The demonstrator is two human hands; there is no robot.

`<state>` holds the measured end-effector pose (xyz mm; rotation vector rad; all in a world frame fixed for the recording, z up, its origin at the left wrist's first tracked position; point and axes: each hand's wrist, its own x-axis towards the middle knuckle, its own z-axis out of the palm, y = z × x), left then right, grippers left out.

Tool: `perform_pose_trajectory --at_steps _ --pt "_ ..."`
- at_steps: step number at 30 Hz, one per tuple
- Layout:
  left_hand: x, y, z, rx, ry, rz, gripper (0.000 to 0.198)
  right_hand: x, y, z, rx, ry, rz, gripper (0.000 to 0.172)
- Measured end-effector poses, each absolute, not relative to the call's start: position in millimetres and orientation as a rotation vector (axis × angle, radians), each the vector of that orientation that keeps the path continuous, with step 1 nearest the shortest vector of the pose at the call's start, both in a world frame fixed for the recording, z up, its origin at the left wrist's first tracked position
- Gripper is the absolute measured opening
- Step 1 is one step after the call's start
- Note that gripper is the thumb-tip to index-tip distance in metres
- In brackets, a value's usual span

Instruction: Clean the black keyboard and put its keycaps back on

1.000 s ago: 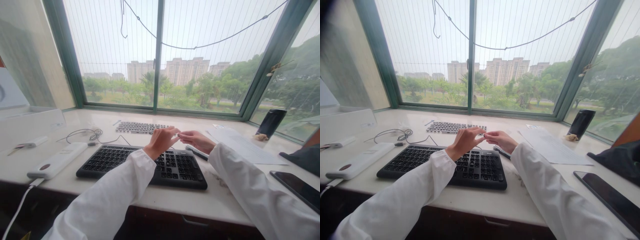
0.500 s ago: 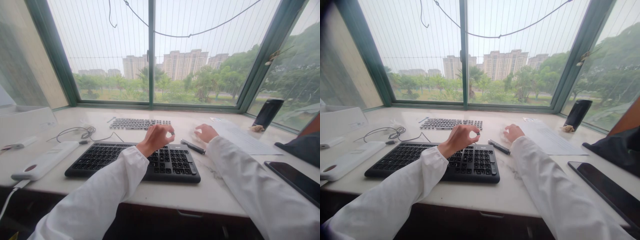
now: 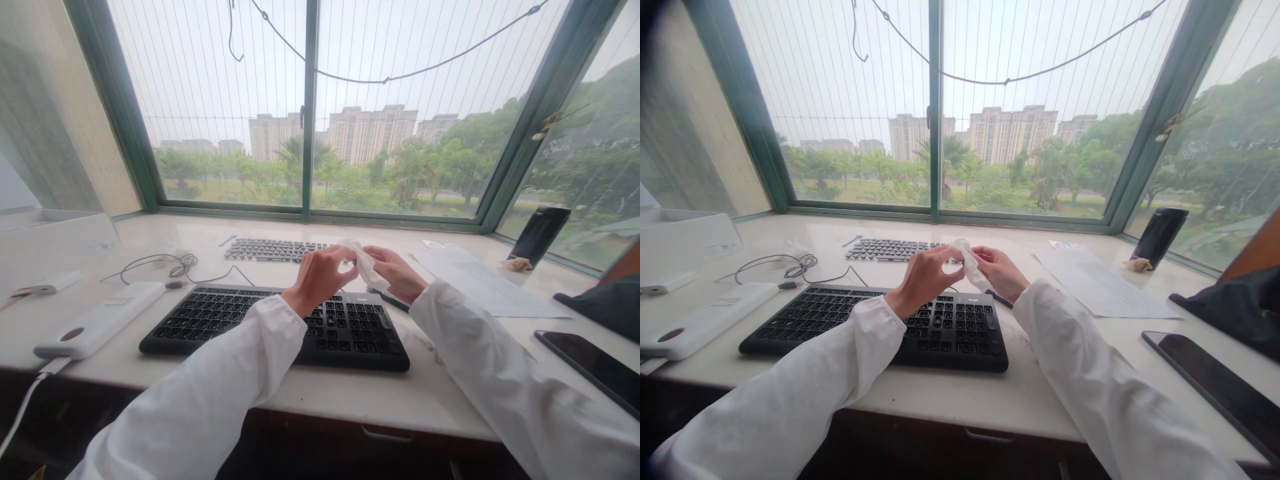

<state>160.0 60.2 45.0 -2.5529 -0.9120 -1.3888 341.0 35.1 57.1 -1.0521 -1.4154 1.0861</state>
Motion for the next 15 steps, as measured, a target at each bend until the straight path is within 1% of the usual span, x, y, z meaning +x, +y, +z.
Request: perform_pose_trajectory --at_steps 6,10,12,15 --pt "160.4 59.7 47.7 -2.557 -0.891 -1.49 0.016 333.3 34.4 47.0 -0.923 -1.352 1.187 0.034" --pt "161.4 60.4 49.6 -2.566 -0.889 -1.494 0.015 330.8 36.3 36.8 -0.842 -1.415 1.191 0.013" --pt "161.4 60.9 50.2 -2.555 -0.894 -1.5 0.014 329.4 38.1 33.1 -0.783 -1.39 1.22 0.011" --pt "160.8 61.3 51.3 -2.537 -0.899 -1.522 0.015 328.9 41.4 31.1 -0.742 -1.276 1.26 0.012"
